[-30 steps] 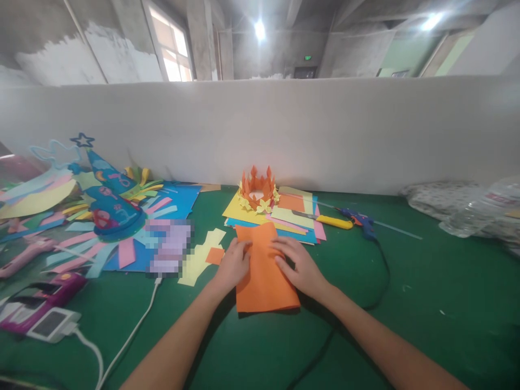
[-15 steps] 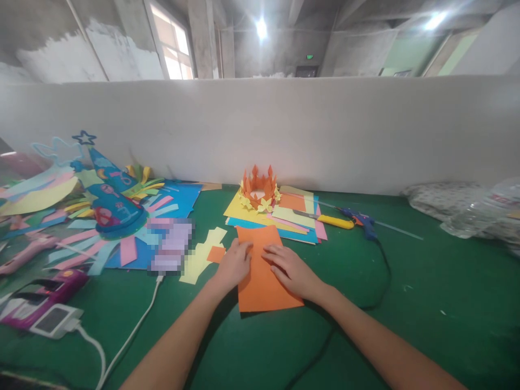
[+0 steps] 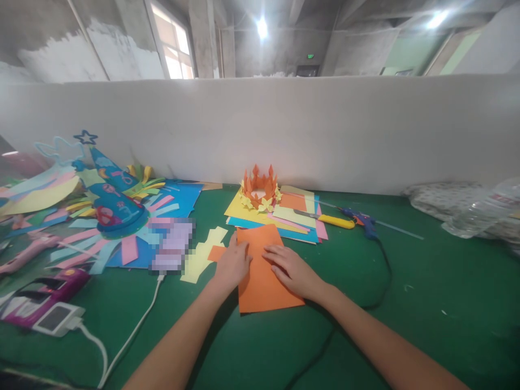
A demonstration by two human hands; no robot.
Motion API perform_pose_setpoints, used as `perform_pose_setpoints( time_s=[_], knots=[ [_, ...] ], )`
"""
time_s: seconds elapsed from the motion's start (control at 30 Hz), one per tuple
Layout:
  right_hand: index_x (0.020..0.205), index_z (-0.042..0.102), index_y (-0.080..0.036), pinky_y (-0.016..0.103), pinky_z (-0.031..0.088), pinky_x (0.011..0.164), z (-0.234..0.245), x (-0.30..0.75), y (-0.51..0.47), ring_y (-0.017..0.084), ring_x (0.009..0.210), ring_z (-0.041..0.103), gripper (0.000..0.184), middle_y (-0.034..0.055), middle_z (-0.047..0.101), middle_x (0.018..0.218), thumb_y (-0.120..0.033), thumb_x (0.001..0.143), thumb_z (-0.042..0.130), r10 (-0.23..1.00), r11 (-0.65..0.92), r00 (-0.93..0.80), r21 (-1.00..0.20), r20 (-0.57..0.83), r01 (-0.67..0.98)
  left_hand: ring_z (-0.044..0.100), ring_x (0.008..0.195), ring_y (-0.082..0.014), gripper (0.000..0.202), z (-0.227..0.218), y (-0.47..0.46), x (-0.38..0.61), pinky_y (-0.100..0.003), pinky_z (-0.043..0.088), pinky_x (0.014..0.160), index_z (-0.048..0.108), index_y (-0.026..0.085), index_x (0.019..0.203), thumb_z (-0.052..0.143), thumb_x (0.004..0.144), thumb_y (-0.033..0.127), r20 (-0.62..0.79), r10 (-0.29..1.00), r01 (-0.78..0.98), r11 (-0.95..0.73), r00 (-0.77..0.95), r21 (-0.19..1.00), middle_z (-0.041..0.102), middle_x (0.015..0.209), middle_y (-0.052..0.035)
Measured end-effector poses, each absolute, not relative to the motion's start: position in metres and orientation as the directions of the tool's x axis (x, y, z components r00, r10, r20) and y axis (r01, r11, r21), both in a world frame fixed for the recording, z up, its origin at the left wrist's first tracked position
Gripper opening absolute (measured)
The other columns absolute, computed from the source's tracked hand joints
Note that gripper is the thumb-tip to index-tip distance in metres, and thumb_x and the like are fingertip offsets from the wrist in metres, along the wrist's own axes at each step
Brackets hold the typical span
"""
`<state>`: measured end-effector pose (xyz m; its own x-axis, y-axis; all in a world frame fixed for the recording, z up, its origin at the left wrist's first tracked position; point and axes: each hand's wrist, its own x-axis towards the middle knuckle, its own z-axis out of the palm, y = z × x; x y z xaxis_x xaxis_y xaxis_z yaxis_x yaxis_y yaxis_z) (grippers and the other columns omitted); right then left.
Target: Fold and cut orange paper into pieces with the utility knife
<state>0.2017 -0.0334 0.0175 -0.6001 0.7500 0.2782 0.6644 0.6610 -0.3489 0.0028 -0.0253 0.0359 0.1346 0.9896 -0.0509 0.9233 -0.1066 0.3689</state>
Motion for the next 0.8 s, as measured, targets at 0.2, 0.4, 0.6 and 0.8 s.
perform_pose_setpoints(
  time_s=[0.2, 0.4, 0.6, 0.8],
  knots=[
    [0.123, 0.058, -0.02, 0.046, 0.039, 0.103, 0.016, 0.202, -0.033, 0.024, 0.123, 0.047, 0.036, 0.0095, 0.053, 0.133, -0.019, 0.091, 0.04, 0.744, 0.668, -0.606, -0.351, 0.281, 0.657, 0.063, 0.095, -0.0235, 0.028, 0.036, -0.027, 0.002, -0.033, 0.05, 0.073, 0.056, 0.015, 0.112, 0.05, 0.088, 0.028, -0.012, 0.99, 0.96, -0.136, 0.144, 0.244, 0.026, 0.149, -0.0171],
    [0.124, 0.057, -0.02, 0.045, 0.04, 0.103, 0.019, 0.201, -0.034, 0.024, 0.122, 0.048, 0.037, 0.0099, 0.054, 0.132, -0.019, 0.091, 0.039, 0.741, 0.671, -0.611, -0.333, 0.278, 0.662, 0.054, 0.101, -0.0263, 0.021, 0.039, -0.025, 0.001, -0.038, 0.043, 0.089, 0.061, 0.014, 0.101, 0.053, 0.086, 0.025, 0.101, 0.957, 0.948, -0.286, 0.274, 0.14, 0.056, 0.117, -0.0123],
    [0.13, 0.05, -0.017, 0.044, 0.037, 0.106, 0.016, 0.199, -0.035, 0.023, 0.127, 0.044, 0.042, 0.0115, 0.05, 0.137, -0.021, 0.091, 0.037, 0.762, 0.648, -0.605, -0.292, 0.231, 0.704, 0.048, 0.111, -0.0265, 0.036, 0.032, -0.03, 0.01, -0.041, 0.04, 0.091, 0.057, 0.013, 0.113, 0.035, 0.086, 0.005, 0.157, 0.896, 0.889, -0.436, 0.414, 0.143, 0.05, 0.13, -0.014],
    [0.131, 0.047, -0.007, 0.045, 0.034, 0.108, 0.014, 0.202, -0.027, 0.027, 0.132, 0.038, 0.047, 0.0178, 0.043, 0.14, -0.028, 0.089, 0.04, 0.8, 0.592, -0.561, -0.129, 0.212, 0.796, 0.044, 0.118, -0.0274, 0.051, 0.023, -0.03, 0.013, -0.042, 0.032, 0.101, 0.044, 0.011, 0.133, 0.033, 0.083, 0.006, 0.13, 0.828, 0.808, -0.561, 0.546, 0.179, 0.043, 0.139, -0.015]
  ],
)
